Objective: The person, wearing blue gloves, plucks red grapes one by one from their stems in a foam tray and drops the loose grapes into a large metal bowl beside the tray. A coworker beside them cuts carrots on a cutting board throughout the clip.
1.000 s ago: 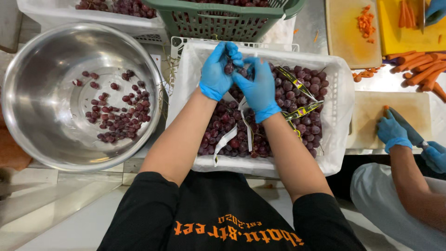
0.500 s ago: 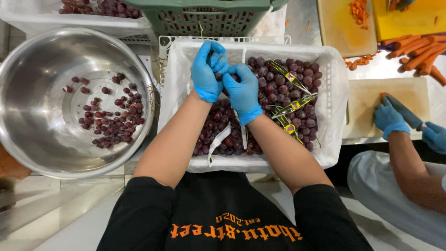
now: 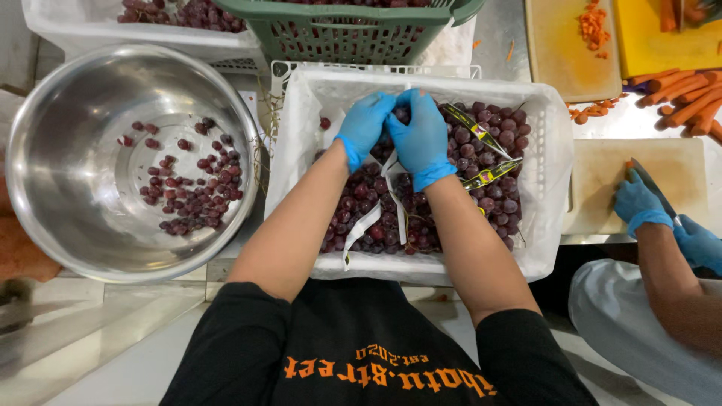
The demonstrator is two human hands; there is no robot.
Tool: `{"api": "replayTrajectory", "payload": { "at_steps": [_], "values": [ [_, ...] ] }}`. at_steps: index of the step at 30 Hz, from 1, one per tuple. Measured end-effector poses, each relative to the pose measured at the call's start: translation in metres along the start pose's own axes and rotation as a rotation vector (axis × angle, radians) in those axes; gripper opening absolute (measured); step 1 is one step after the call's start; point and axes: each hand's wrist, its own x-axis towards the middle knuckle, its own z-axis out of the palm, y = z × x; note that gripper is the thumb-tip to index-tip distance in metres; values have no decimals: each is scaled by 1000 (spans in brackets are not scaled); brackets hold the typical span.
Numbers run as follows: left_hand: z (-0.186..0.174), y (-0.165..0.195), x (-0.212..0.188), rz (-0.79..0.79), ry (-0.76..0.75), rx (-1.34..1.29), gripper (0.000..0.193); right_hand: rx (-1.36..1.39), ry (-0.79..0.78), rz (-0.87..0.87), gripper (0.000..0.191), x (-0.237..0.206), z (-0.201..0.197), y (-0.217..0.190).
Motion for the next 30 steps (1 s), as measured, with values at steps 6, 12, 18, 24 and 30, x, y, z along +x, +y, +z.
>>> {"api": "replayTrajectory", "payload": {
  "at_steps": [6, 12, 18, 24, 30],
  "values": [
    [-10, 25, -13, -112, -149, 261, 18, 111, -248, -18, 32, 15, -41, 4],
    [-4, 16, -11, 93, -206, 247, 6, 89, -359, 28, 29, 18, -60, -1],
    [5, 4, -7, 379, -41, 553, 6, 151, -242, 29, 13, 12, -37, 25],
    [14, 0, -11, 550, 72, 697, 9, 657, -174, 345, 6, 12, -12, 43],
    [-6, 10, 6, 374, 246, 325, 5, 727, -500, 377, 8, -2, -9, 14]
  ]
}}
